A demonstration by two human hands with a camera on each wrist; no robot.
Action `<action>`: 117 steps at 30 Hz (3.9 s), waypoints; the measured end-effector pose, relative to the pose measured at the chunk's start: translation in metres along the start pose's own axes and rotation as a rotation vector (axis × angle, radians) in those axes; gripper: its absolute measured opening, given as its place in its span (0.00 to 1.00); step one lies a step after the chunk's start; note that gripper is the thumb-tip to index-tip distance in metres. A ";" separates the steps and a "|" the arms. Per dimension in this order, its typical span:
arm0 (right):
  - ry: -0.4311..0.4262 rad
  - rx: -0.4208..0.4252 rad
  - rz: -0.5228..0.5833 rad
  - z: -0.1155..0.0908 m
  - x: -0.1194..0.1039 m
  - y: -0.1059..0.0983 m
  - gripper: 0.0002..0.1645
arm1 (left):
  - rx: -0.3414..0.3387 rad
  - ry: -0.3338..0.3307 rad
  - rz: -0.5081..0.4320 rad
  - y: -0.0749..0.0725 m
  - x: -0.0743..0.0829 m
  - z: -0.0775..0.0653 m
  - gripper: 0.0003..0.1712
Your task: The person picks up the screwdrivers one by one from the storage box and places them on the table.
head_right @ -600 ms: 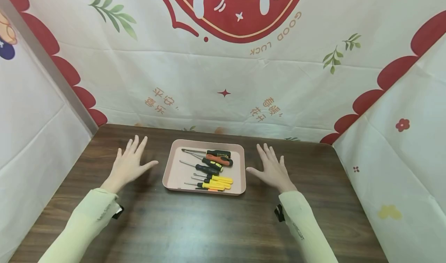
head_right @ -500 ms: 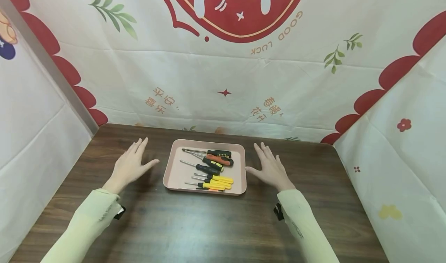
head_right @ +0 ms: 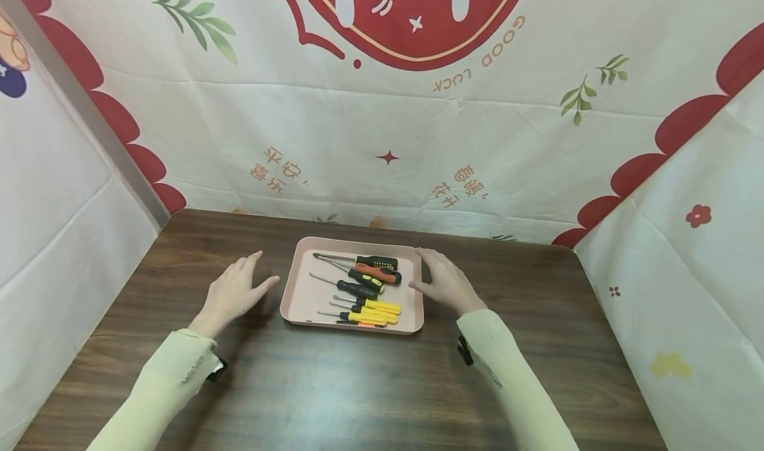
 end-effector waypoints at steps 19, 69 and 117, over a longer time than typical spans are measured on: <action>0.019 -0.093 0.145 0.021 0.000 0.027 0.37 | -0.014 -0.075 -0.081 0.019 0.004 -0.011 0.28; 0.003 -0.056 0.064 0.038 -0.008 0.061 0.22 | -0.086 -0.095 -0.075 0.034 0.026 0.034 0.09; 0.083 0.160 0.371 0.036 0.007 0.051 0.20 | -0.081 -0.094 -0.078 0.038 0.023 0.033 0.09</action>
Point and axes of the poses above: each hand's wrist, its own z-axis towards the middle knuckle, its own y-axis out of the palm, x = y × z, the point moved 6 cm from there along z, towards the middle knuckle, and after that the axes turned 6 degrees about -z, right-handed, at the moved point
